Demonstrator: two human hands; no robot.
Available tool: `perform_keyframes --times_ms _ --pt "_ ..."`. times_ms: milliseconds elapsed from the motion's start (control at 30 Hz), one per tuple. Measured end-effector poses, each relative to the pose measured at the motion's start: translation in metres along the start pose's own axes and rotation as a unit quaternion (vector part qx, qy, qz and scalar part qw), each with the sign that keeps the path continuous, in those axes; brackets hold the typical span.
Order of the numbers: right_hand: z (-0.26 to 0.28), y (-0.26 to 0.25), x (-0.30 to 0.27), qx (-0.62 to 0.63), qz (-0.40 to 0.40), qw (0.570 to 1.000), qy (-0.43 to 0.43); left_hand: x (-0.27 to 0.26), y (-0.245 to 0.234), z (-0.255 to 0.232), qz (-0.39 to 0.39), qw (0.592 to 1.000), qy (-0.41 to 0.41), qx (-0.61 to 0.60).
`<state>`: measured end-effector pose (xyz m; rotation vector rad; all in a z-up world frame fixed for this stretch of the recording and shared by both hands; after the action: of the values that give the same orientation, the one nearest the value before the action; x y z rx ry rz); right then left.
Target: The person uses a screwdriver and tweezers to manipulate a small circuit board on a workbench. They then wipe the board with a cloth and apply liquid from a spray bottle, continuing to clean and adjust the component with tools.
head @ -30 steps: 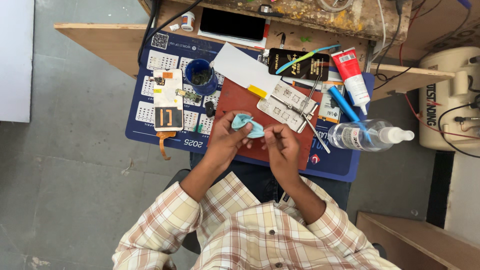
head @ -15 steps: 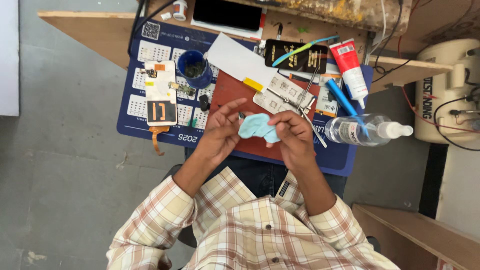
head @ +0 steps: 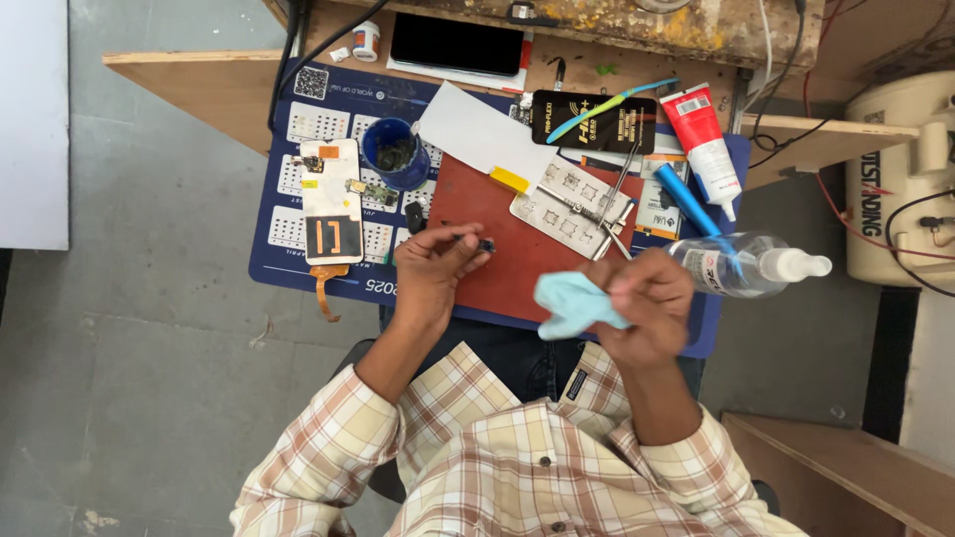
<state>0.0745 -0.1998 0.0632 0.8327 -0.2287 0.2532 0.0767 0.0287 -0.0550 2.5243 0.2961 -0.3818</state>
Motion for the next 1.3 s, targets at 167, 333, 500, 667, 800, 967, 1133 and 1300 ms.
perform_keyframes --times_ms 167,333,500,667,800,967,1133,1300 --pt "-0.018 0.03 -0.002 -0.467 0.052 0.881 -0.05 -0.013 0.013 -0.005 0.026 0.995 0.038 0.089" --pt "-0.048 0.05 0.002 -0.546 0.167 0.821 -0.017 -0.013 0.014 -0.006 0.058 0.983 0.066 0.161" --pt "-0.058 0.03 0.003 -0.507 0.126 0.852 0.028 -0.01 0.021 -0.002 0.111 0.986 0.049 0.115" --pt "-0.086 -0.017 -0.002 -0.335 -0.002 0.938 0.09 -0.013 0.029 -0.007 0.144 0.959 0.096 0.225" --pt "-0.112 -0.042 -0.016 -0.273 -0.019 0.949 0.158 -0.014 0.026 -0.007 0.125 0.948 0.112 0.269" --pt "-0.095 -0.04 -0.014 -0.514 0.005 0.856 0.05 -0.009 0.028 -0.006 0.133 0.957 0.098 0.239" --pt "-0.082 -0.044 -0.008 -0.431 -0.092 0.894 0.076 -0.006 0.022 -0.003 0.1 0.977 0.069 0.175" --pt "-0.094 -0.028 -0.014 -0.293 -0.033 0.945 0.141 -0.017 0.029 0.001 0.106 0.965 0.119 0.208"
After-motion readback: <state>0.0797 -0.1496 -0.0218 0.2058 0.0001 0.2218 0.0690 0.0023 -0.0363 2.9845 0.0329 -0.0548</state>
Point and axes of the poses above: each hand's wrist, its own x-axis towards the middle knuckle, its own y-axis out of the palm, z = x × y, the point moved 7 cm from there along x, towards the middle knuckle, and after that the axes turned 3 degrees about x, right-handed, at the moved point
